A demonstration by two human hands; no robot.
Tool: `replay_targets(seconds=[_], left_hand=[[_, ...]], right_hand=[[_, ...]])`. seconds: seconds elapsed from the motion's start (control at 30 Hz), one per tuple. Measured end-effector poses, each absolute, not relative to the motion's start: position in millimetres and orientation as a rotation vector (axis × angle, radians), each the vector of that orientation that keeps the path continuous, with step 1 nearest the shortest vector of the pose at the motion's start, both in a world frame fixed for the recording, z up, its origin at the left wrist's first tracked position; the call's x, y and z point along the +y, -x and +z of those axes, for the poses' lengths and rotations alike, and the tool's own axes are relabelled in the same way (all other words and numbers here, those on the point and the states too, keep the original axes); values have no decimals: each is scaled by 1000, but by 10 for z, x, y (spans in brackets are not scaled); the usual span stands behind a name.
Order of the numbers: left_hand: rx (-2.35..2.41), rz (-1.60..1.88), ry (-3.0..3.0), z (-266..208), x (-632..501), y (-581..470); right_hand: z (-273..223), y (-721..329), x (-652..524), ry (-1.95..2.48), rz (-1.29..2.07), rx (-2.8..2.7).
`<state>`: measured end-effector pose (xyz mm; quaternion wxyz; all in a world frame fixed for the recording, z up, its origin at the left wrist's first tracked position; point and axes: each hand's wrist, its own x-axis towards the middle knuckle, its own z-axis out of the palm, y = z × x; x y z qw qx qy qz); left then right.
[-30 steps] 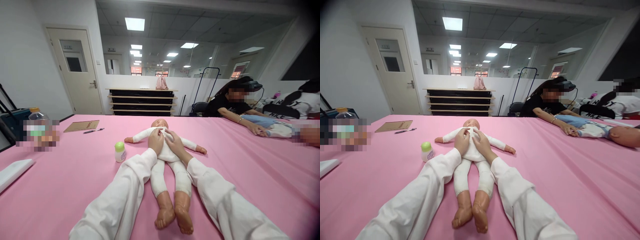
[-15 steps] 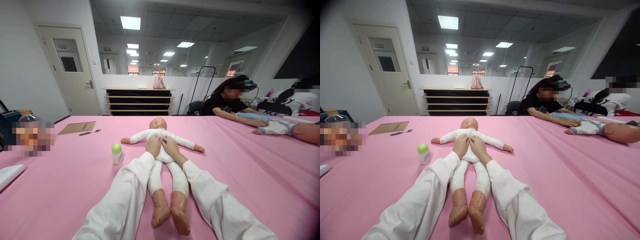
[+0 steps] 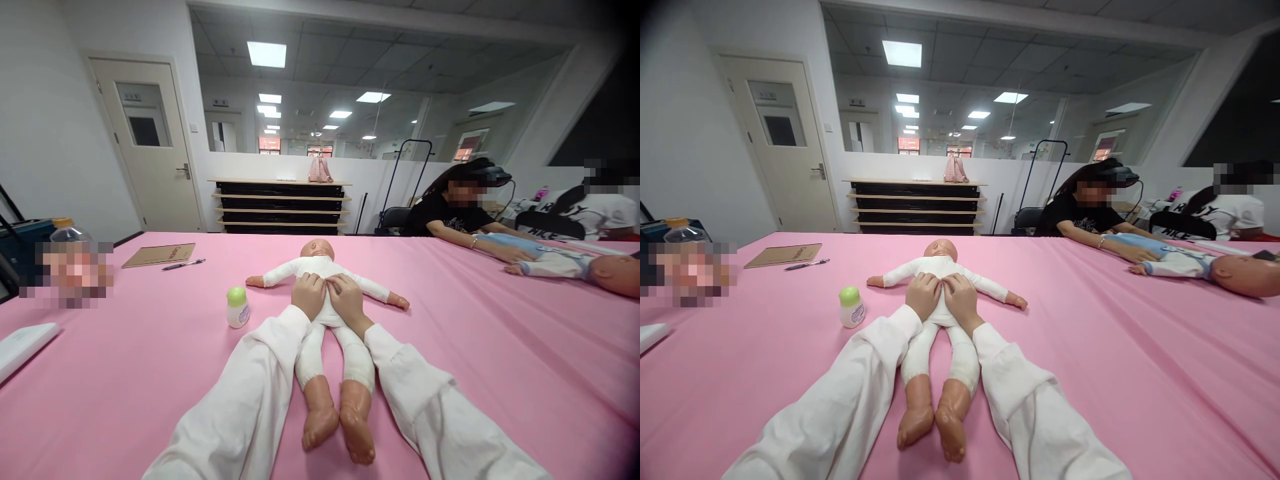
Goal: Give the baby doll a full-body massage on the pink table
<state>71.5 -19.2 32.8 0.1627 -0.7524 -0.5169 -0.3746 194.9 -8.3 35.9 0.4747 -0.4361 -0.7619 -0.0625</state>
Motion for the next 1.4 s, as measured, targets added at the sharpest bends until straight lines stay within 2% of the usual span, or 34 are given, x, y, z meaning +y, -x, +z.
replay_targets(seconds=[0.23, 0.43, 0.63, 0.73, 0.9, 1.13, 1.4], left_hand=[[-1564, -1009, 2173, 318, -223, -703], [-1445, -1070, 2138, 301, -241, -695], [-1428, -1008, 2274, 294, -238, -683], [-1424, -998, 2269, 315, -251, -682], [-1416, -1177, 2214, 329, -237, -701], [-1606, -1118, 2307, 318, -171, -723], [-1697, -1020, 2297, 413, -199, -744]], right_hand=[[384, -1965, -145, 1078, -21, -2051], [392, -1986, -214, 1007, -113, -1978], [376, -2008, -174, 1016, 48, -2110], [366, -2004, -169, 1019, 9, -2104], [306, -2004, -118, 1051, -123, -1926], [245, -1994, -31, 1136, -5, -2006], [448, -2056, 85, 1214, 208, -2005]])
